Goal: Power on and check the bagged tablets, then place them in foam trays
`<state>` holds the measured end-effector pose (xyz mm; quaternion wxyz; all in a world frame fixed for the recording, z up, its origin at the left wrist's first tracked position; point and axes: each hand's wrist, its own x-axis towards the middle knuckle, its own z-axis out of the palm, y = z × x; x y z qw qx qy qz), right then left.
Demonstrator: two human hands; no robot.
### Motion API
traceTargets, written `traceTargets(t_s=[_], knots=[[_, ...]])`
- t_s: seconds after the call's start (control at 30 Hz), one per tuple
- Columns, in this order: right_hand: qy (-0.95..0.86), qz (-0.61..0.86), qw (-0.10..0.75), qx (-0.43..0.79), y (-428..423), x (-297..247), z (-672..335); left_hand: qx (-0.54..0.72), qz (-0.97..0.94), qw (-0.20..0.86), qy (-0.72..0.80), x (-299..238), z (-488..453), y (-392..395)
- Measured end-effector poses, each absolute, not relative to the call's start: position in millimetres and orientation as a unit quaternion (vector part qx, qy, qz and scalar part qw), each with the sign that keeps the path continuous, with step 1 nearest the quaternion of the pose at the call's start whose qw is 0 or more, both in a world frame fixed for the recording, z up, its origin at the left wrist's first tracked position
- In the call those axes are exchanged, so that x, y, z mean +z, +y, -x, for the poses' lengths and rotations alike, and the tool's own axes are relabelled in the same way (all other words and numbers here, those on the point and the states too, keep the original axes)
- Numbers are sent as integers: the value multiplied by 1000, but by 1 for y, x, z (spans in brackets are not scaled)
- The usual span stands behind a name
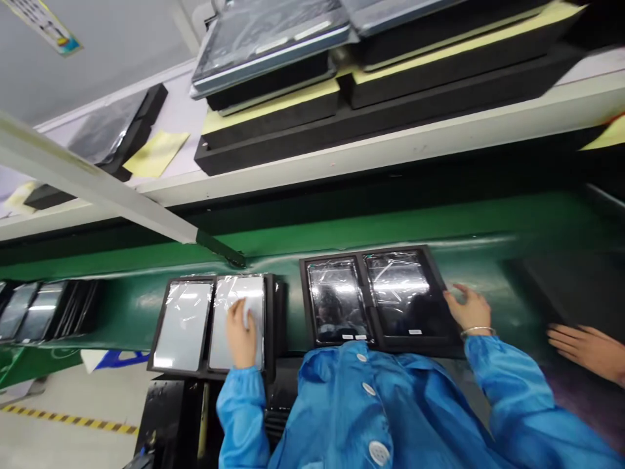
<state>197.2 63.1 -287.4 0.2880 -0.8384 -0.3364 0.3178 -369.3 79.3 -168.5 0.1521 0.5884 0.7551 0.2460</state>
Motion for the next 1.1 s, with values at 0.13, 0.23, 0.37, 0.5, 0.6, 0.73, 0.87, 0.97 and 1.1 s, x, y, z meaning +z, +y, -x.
traceTargets(t_s=[0.13,0.23,0.37,0.5,0.6,0.73,0.87,0.97,1.1], knots=[[-394,869,203,221,58,-302,-231,151,-657,196,712,-217,224,101],[-492,833,161,195,60,-314,-195,54,-638,189,744,-254,134,109],[-588,781,106,180,76,-330,-111,-41,-629,168,758,-278,63,111],[-599,778,58,180,101,-336,-64,-87,-625,144,762,-280,40,110],[-597,779,36,188,112,-330,-58,-94,-625,145,761,-276,40,111],[-595,775,36,208,119,-312,-61,-81,-627,164,757,-260,52,115],[-581,766,87,260,123,-284,-88,-28,-649,201,733,-223,99,114],[-558,753,164,308,115,-262,-143,17,-639,207,740,-189,153,109],[-463,783,236,342,96,-243,-231,62,-616,209,757,-163,218,103]])
